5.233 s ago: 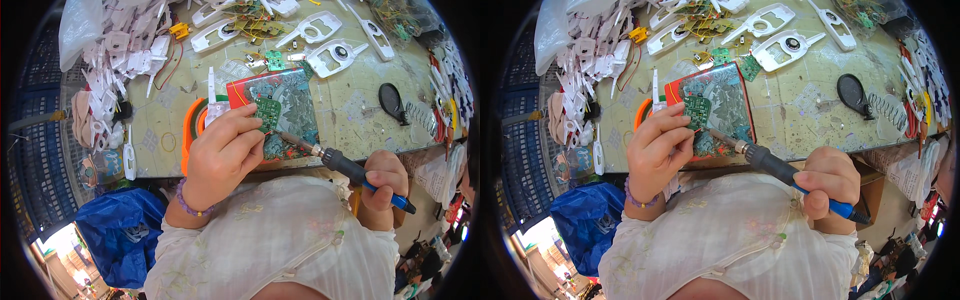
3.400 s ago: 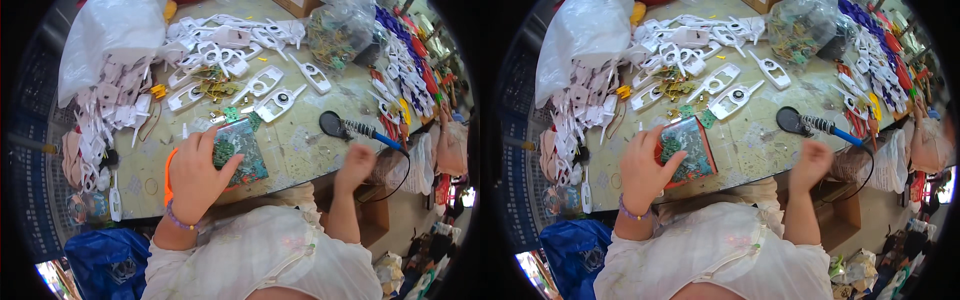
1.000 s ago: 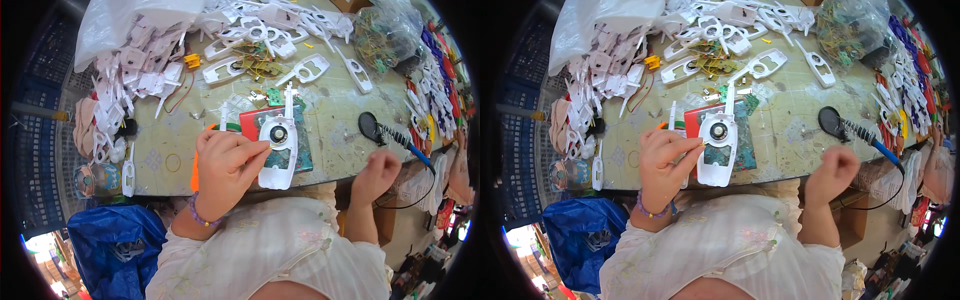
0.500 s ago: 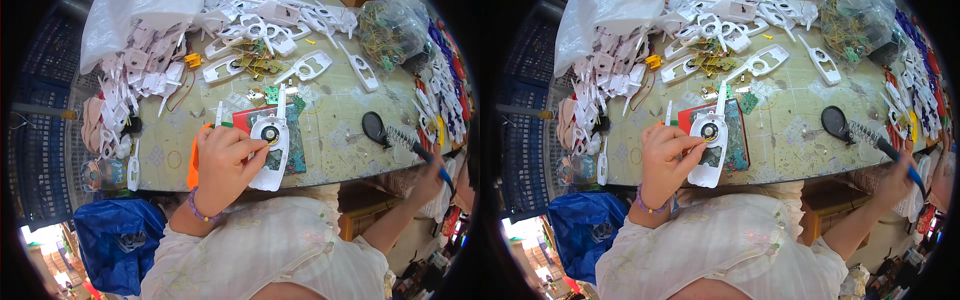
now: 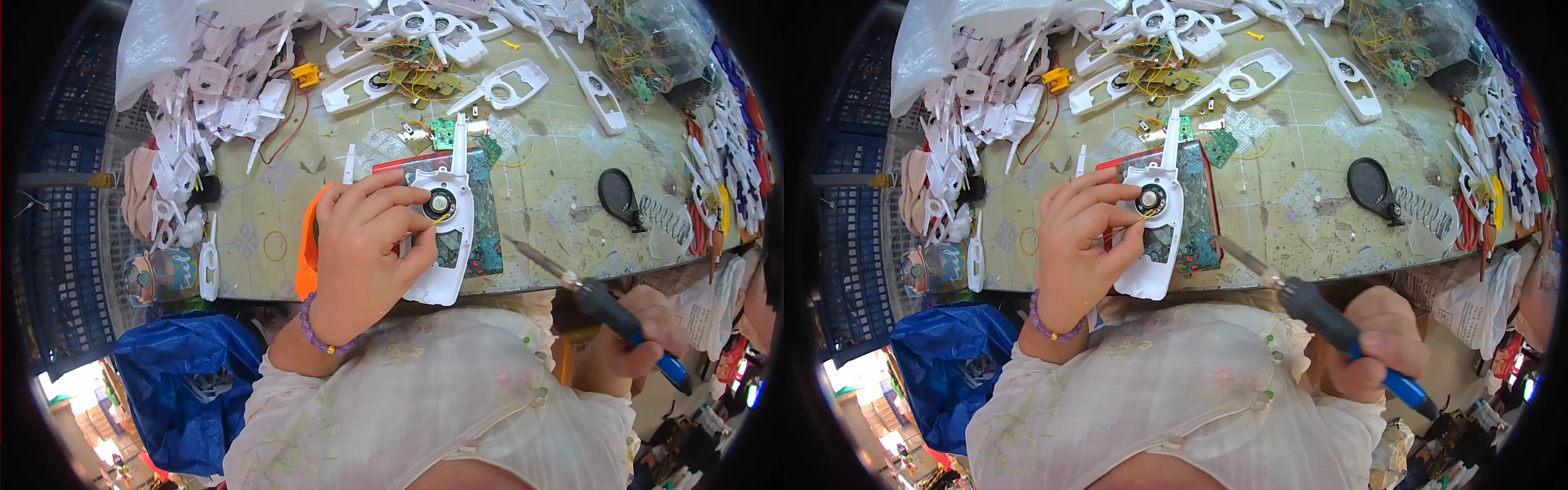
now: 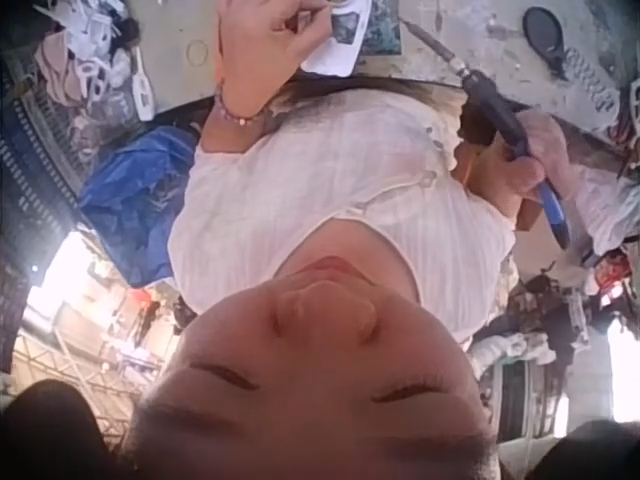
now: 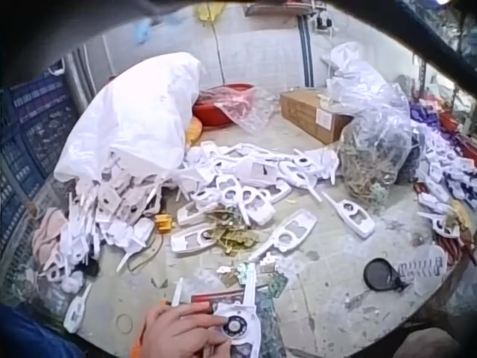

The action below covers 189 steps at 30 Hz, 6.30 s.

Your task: The recorder is soldering wires to a circuit board and a small speaker, then assembling them into a plastic device housing.

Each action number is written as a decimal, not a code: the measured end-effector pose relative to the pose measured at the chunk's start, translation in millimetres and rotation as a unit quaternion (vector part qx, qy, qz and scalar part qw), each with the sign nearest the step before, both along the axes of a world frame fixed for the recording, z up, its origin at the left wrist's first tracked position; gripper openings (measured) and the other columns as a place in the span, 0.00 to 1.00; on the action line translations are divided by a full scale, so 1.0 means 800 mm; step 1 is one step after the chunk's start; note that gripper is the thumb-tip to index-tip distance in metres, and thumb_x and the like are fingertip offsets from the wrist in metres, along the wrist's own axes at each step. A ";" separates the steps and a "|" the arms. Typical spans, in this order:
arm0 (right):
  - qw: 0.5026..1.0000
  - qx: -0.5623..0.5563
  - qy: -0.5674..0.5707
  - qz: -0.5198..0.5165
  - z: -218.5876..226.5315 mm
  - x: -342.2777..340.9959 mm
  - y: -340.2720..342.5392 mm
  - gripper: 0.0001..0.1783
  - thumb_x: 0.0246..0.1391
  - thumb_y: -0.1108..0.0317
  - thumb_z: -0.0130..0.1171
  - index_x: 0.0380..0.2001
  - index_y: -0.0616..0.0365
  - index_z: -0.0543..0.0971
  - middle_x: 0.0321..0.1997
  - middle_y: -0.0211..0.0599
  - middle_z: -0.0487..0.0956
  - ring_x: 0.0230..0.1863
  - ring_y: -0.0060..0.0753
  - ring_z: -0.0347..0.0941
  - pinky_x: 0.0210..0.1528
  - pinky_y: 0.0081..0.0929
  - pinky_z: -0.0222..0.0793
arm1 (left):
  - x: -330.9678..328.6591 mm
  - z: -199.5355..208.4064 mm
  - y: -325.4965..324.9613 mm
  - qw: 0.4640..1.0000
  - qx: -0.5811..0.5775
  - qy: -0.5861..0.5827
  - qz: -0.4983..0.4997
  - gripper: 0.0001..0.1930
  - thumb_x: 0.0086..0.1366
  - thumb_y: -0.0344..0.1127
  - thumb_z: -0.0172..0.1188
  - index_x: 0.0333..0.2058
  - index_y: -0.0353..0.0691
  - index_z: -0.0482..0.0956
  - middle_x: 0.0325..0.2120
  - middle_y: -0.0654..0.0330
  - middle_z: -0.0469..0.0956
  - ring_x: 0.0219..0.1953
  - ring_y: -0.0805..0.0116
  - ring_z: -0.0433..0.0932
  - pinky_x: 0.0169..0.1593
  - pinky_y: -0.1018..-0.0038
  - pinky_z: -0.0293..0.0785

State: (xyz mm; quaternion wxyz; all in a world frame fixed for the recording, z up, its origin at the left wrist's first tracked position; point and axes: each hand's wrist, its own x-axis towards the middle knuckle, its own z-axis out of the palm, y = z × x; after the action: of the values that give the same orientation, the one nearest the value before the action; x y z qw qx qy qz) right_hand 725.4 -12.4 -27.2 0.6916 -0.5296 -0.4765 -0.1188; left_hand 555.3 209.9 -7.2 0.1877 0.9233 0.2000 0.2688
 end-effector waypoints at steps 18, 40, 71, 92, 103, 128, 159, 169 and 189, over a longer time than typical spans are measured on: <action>0.985 -0.092 -0.084 0.119 0.007 0.001 0.037 0.17 0.63 0.54 0.50 0.35 0.58 0.66 0.17 0.33 0.68 0.14 0.27 0.62 0.15 0.23 0.58 | 0.003 0.001 -0.002 1.000 -0.012 -0.008 0.003 0.05 0.46 0.28 0.65 0.21 0.43 0.77 0.32 0.66 0.81 0.44 0.63 0.76 0.48 0.62 0.60; 0.983 -0.100 -0.091 0.122 0.008 0.006 0.044 0.17 0.62 0.53 0.50 0.36 0.58 0.66 0.18 0.32 0.68 0.14 0.27 0.62 0.16 0.24 0.60 | 0.006 0.007 -0.004 1.000 -0.008 0.007 0.015 0.05 0.45 0.29 0.65 0.21 0.43 0.76 0.30 0.66 0.79 0.44 0.64 0.76 0.50 0.59 0.59; 0.999 -0.010 -0.040 0.017 -0.022 0.004 0.024 0.16 0.64 0.56 0.48 0.36 0.58 0.66 0.17 0.31 0.67 0.14 0.27 0.62 0.15 0.24 0.59 | 0.009 0.012 -0.006 0.999 0.018 0.028 0.005 0.06 0.45 0.28 0.65 0.22 0.42 0.76 0.30 0.66 0.77 0.40 0.66 0.76 0.49 0.62 0.60; 0.988 -0.068 -0.070 -0.116 -0.042 -0.017 0.032 0.18 0.67 0.52 0.41 0.41 0.59 0.61 0.20 0.32 0.66 0.19 0.22 0.59 0.21 0.19 0.55 | -0.003 0.007 -0.018 0.999 0.020 -0.029 0.026 0.08 0.45 0.28 0.68 0.26 0.45 0.79 0.24 0.68 0.75 0.32 0.67 0.75 0.45 0.66 0.63; 0.996 -0.047 -0.054 0.060 -0.024 -0.001 0.030 0.17 0.64 0.53 0.48 0.39 0.58 0.66 0.21 0.33 0.69 0.18 0.26 0.65 0.21 0.23 0.62 | 0.018 0.005 -0.019 0.996 0.077 -0.029 0.042 0.08 0.42 0.26 0.65 0.21 0.43 0.74 0.29 0.67 0.75 0.35 0.68 0.74 0.44 0.64 0.61; 0.982 -0.127 -0.072 0.122 0.020 0.002 0.039 0.13 0.52 0.64 0.64 0.35 0.59 0.74 0.18 0.33 0.74 0.15 0.33 0.69 0.18 0.27 0.65 | 0.014 0.001 -0.022 0.997 0.065 -0.009 0.041 0.08 0.43 0.26 0.65 0.23 0.44 0.76 0.31 0.67 0.76 0.38 0.66 0.75 0.47 0.64 0.60; 0.866 0.099 0.130 -0.473 0.035 0.086 -0.128 0.10 0.59 0.65 0.55 0.28 0.59 0.75 0.25 0.27 0.70 0.20 0.15 0.57 0.22 0.14 0.50 | -0.005 0.014 -0.025 0.995 0.078 -0.006 0.064 0.11 0.51 0.33 0.67 0.35 0.42 0.78 0.35 0.62 0.77 0.41 0.62 0.74 0.49 0.63 0.61; 0.913 -0.107 0.234 -0.318 -0.030 0.141 -0.060 0.12 0.58 0.65 0.60 0.39 0.61 0.74 0.24 0.20 0.68 0.21 0.10 0.56 0.22 0.14 0.47 | -0.028 0.011 -0.011 0.997 0.024 -0.052 0.046 0.07 0.53 0.29 0.63 0.32 0.41 0.79 0.33 0.62 0.78 0.39 0.61 0.74 0.47 0.65 0.63; 0.927 -0.333 -0.153 0.081 0.009 -0.080 0.082 0.25 0.34 0.52 0.75 0.27 0.57 0.73 0.20 0.34 0.71 0.19 0.35 0.68 0.18 0.29 0.63 | -0.102 -0.020 0.005 0.992 -0.083 0.048 0.080 0.47 0.38 0.57 0.74 0.55 0.37 0.69 0.59 0.48 0.63 0.65 0.38 0.53 0.64 0.49 0.51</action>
State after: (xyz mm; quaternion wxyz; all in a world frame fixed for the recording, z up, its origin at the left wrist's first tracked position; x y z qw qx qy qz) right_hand 661.5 53.2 -19.8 0.4013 -0.6648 -0.6297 0.0235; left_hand 473.7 213.9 -23.1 0.2315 0.8975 0.3038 0.2204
